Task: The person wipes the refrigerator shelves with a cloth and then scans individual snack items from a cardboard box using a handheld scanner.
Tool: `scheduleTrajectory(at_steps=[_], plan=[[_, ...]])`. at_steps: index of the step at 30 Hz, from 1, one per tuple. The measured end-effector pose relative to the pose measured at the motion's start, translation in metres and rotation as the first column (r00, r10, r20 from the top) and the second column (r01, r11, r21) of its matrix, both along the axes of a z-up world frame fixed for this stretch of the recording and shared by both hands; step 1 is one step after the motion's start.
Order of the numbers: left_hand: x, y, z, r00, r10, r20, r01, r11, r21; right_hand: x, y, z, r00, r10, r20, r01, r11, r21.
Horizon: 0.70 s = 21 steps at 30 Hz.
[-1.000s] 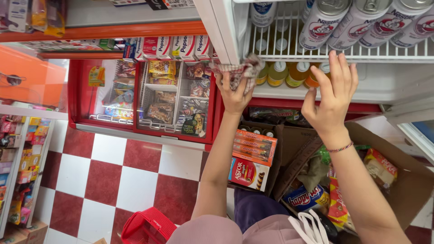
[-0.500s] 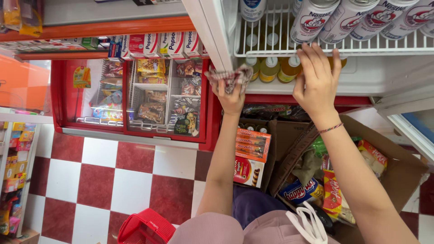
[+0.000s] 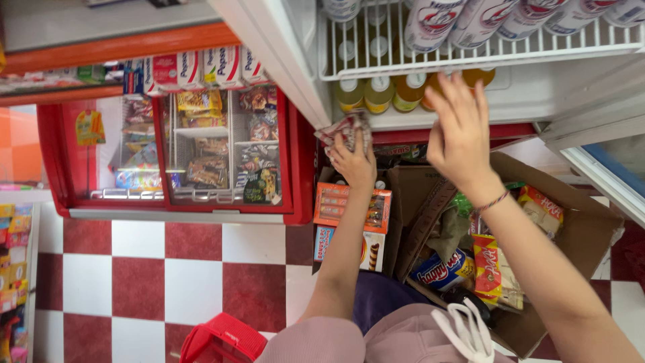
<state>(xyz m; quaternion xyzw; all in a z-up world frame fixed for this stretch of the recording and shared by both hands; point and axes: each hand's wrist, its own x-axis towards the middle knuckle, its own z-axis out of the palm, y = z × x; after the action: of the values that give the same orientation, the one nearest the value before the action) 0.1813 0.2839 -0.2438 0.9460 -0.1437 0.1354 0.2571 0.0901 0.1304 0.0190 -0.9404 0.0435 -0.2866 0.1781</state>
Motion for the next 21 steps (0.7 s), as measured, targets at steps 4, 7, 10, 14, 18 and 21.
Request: scheduleTrajectory(at_steps=[4, 7, 10, 14, 18, 21], plan=[[-0.005, 0.011, 0.018, 0.999, -0.021, -0.035, 0.024, 0.997, 0.072, -0.033, 0.003, -0.043, 0.999, -0.050, 0.013, 0.049, 0.996, 0.073], [-0.002, 0.012, 0.025, 0.994, 0.108, -0.013, -0.107, 0.991, 0.077, -0.051, -0.010, -0.080, 0.986, -0.164, -0.041, 0.168, 0.977, 0.132], [-0.011, -0.006, 0.025, 0.994, 0.107, -0.036, -0.106, 0.994, 0.027, -0.069, -0.033, -0.113, 0.938, -0.315, -0.146, 0.330, 0.940, 0.091], [-0.031, -0.031, 0.025, 0.998, -0.065, -0.020, 0.066, 0.994, 0.087, -0.072, -0.059, -0.147, 0.824, -0.477, -0.306, 0.438, 0.879, -0.189], [-0.049, -0.060, 0.028, 0.988, -0.147, -0.038, 0.150, 0.984, 0.098, -0.069, -0.057, -0.164, 0.815, -0.452, -0.362, 0.436, 0.891, -0.131], [-0.061, -0.079, 0.032, 0.978, -0.201, -0.057, 0.206, 0.972, 0.111, -0.067, -0.055, -0.164, 0.816, -0.463, -0.346, 0.459, 0.883, -0.097]])
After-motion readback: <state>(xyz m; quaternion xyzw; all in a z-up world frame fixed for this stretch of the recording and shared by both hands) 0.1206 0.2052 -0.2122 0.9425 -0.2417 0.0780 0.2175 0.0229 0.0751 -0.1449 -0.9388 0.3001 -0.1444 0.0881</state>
